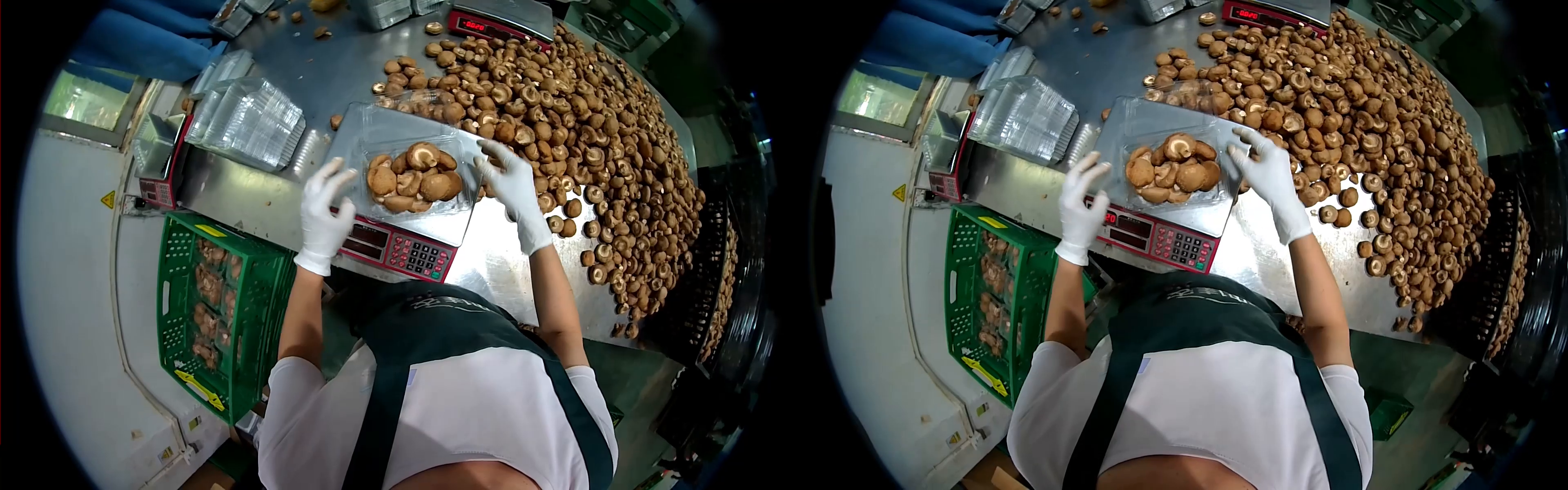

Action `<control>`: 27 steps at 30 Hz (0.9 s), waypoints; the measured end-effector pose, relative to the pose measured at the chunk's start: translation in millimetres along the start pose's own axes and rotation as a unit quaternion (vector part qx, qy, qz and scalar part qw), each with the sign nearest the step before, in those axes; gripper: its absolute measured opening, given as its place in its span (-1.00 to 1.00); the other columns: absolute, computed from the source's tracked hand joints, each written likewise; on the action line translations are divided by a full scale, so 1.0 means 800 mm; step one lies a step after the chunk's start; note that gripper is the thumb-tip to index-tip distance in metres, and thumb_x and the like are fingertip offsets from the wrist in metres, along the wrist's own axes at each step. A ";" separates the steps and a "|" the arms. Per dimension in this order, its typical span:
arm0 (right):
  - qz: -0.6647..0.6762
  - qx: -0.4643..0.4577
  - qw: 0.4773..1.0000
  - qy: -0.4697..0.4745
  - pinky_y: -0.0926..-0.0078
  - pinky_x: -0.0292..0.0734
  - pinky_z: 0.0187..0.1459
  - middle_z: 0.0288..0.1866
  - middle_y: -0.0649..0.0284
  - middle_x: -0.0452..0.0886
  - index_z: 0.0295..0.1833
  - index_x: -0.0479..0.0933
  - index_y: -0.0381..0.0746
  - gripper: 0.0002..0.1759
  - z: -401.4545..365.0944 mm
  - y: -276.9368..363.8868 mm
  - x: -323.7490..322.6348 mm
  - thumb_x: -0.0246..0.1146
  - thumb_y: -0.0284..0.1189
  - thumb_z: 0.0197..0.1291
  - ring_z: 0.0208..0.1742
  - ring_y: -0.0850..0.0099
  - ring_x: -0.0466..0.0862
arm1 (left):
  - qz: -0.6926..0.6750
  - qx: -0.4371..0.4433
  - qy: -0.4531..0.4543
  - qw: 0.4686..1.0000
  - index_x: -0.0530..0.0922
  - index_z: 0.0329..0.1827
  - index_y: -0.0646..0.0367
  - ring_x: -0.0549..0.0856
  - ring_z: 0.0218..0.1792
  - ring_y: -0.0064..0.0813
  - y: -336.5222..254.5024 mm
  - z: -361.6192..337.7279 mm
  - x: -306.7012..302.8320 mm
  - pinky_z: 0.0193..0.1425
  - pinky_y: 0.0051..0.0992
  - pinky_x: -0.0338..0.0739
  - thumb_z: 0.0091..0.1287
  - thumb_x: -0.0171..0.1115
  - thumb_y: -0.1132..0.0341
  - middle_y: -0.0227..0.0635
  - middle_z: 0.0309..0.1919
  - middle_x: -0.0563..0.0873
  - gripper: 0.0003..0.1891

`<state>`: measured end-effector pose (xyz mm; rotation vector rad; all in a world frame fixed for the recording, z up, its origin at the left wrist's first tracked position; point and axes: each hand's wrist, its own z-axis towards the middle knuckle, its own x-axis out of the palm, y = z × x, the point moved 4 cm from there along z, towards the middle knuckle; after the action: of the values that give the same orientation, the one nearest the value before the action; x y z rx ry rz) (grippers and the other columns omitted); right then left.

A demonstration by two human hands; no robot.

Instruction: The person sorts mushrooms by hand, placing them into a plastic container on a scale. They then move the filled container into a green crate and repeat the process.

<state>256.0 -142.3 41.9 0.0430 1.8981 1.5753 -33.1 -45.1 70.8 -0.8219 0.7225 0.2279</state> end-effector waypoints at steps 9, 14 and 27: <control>0.363 0.100 0.922 0.090 0.39 0.43 0.14 0.24 0.11 0.45 0.38 0.22 -0.35 -0.33 0.121 -0.017 0.057 0.14 -0.13 0.34 0.14 0.33 0.53 | -0.295 -0.254 -0.060 0.919 0.59 0.03 0.28 0.57 0.11 -0.41 0.088 0.016 -0.009 0.22 -0.46 0.42 0.26 0.21 0.45 -0.20 0.11 0.57 -0.72; 0.385 -0.016 0.918 0.087 0.41 0.41 0.16 0.13 0.18 0.56 0.23 0.42 -0.34 -0.47 0.089 0.006 0.031 -0.06 -0.12 0.44 0.16 0.42 0.53 | -0.343 -0.306 -0.043 0.887 0.46 0.23 0.24 0.56 0.10 -0.39 0.069 0.009 0.000 0.20 -0.45 0.41 0.36 0.17 0.15 -0.22 0.14 0.56 -0.54; 0.026 0.077 0.992 0.098 0.60 0.53 -0.11 -0.30 0.28 0.67 0.15 0.48 -0.34 -0.55 -0.042 -0.035 0.022 0.33 -0.43 0.15 -0.28 0.56 0.63 | -0.394 -0.413 0.154 0.806 0.39 0.08 0.30 0.65 -0.42 -0.54 0.032 -0.078 0.065 -0.42 -0.64 0.55 0.32 0.19 0.35 -0.20 -0.27 0.67 -0.66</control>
<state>236.1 -171.5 10.8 0.0053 2.1845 1.5105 -36.9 -78.2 -7.3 -1.9639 0.5017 -0.3982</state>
